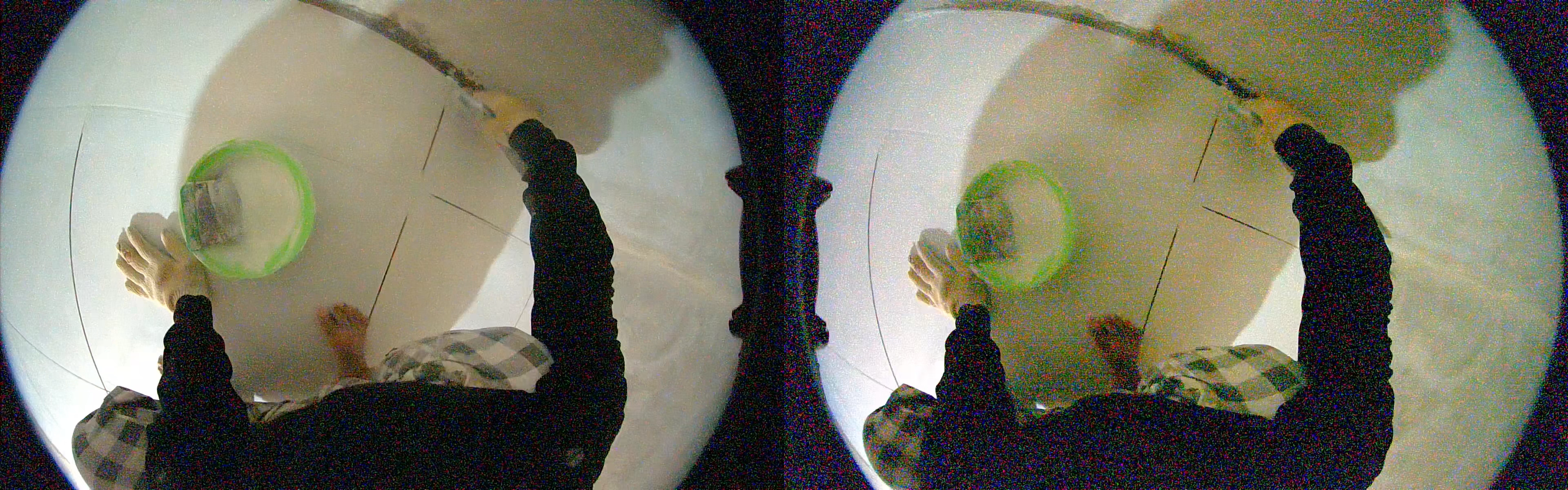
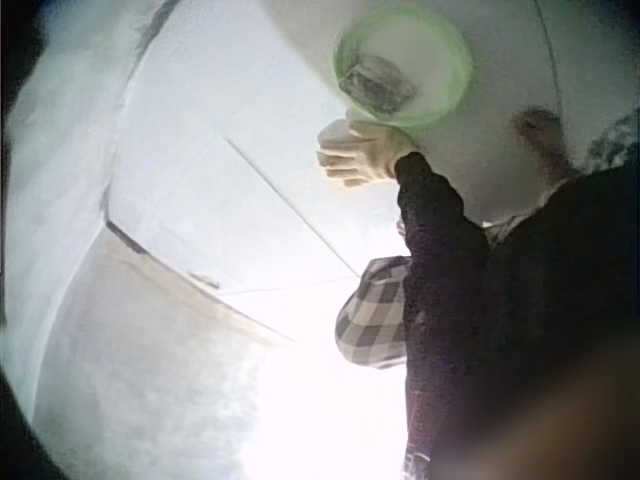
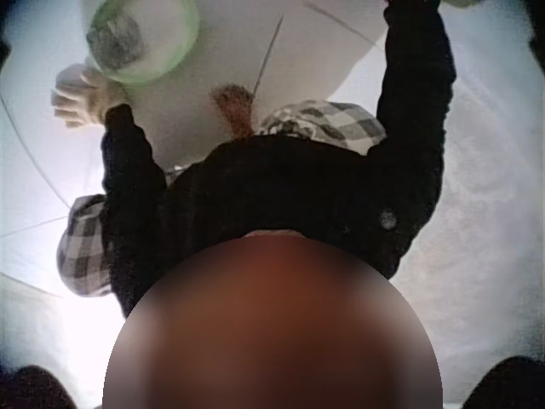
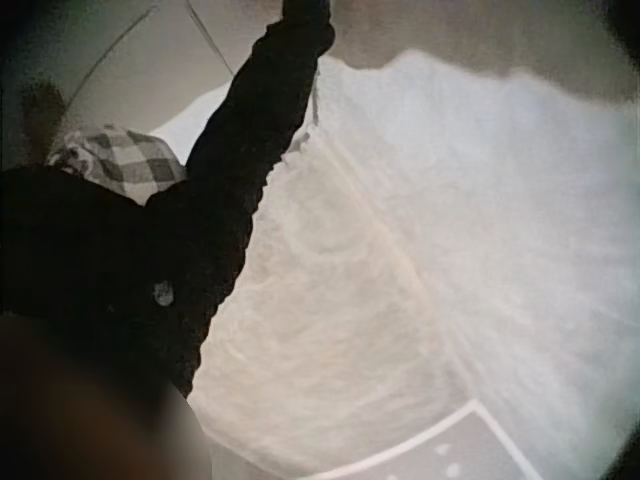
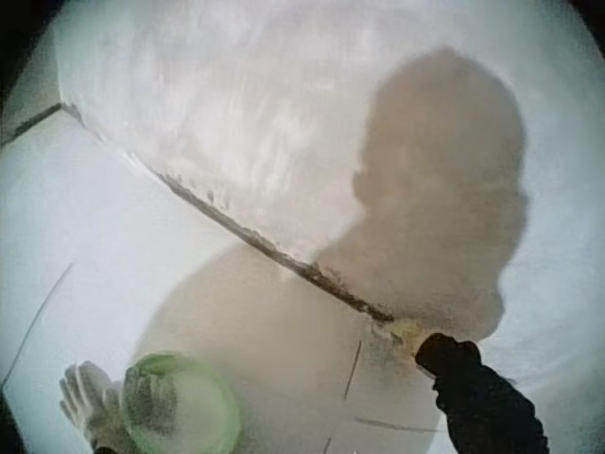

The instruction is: The person is kneeling on a tiled floor, using a trowel to apply white grout from a green bucket into the gaps between tiles. They repeatedly scoop grout and spread it along the seams, working methodically across the floor area.

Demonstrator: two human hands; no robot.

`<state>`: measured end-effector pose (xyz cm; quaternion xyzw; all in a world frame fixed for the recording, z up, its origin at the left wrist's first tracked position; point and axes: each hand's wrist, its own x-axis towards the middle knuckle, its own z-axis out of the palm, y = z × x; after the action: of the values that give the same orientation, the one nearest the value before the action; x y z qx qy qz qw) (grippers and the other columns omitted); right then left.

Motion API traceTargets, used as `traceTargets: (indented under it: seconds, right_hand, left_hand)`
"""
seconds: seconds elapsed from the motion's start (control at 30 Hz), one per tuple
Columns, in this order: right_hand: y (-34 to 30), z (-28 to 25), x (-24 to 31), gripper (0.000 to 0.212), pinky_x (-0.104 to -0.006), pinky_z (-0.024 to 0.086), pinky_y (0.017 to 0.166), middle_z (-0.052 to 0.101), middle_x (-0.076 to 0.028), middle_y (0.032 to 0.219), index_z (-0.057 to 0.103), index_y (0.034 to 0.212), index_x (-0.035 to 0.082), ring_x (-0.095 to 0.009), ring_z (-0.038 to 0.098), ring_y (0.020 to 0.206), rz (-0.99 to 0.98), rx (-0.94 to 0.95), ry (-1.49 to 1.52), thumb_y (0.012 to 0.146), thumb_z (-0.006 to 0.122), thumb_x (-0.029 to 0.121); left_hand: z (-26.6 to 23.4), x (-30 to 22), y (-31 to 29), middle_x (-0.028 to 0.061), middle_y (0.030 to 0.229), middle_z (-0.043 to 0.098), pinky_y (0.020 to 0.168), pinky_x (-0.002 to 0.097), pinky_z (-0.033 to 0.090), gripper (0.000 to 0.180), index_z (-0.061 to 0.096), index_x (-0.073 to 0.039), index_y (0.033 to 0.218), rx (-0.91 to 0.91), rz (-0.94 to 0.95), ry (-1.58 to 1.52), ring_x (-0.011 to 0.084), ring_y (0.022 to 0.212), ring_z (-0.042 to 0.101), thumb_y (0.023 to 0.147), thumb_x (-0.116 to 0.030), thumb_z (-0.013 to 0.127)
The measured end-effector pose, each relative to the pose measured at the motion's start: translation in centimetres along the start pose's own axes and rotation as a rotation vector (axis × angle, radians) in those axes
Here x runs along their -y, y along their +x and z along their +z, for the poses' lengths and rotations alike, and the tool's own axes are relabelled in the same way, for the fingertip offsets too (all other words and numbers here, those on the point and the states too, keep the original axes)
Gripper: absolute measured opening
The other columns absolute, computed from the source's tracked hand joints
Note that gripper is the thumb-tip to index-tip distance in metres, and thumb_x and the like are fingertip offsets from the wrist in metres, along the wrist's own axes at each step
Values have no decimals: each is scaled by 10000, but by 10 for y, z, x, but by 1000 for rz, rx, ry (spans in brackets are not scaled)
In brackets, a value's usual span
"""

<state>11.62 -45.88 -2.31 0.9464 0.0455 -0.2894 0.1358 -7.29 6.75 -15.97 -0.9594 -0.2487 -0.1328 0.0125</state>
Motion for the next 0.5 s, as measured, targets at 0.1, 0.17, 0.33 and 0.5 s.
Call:
traceTargets:
  seconds: [0.1, 0.17, 0.33, 0.5]
  right_hand:
    - [5, 14, 31, 483, -407, 484, 987, 617, -170, 1276, 547, 1348, 140, -358, 588, 1166, 65, -259, 144, 867, 582, 165]
    - [0, 29, 62, 489, -419, 482, 989, 619, -163, 1267, 531, 1361, 150, -360, 588, 1169, 82, -344, 279, 873, 570, 157]
    - [-55, 18, 61, 433, -461, 505, 943, 631, -172, 1202, 536, 1342, 172, -377, 600, 1143, -1, 202, -171, 914, 489, 131]
    - [-72, -7, 42, 468, -491, 532, 883, 590, -177, 1228, 457, 1393, 224, -404, 634, 1051, 150, -24, -146, 934, 457, 138]
  left_hand:
    - [2, -2, 1, 150, 1526, 366, 1116, 576, 220, 662, 346, -149, 1490, 51, -51, 56, 375, 1424, 274, 958, -533, 432]
    - [2, -3, 2, 152, 1522, 371, 1116, 574, 220, 658, 352, -146, 1486, 44, -53, 60, 375, 1418, 281, 956, -527, 440]
    - [-4, -4, 1, 154, 1522, 367, 1116, 579, 217, 649, 364, -140, 1477, 16, -9, -28, 374, 1416, 279, 952, -508, 463]
    - [-9, -9, -1, 143, 1531, 355, 1114, 583, 225, 647, 379, -136, 1470, -3, 6, 14, 368, 1418, 275, 945, -503, 476]
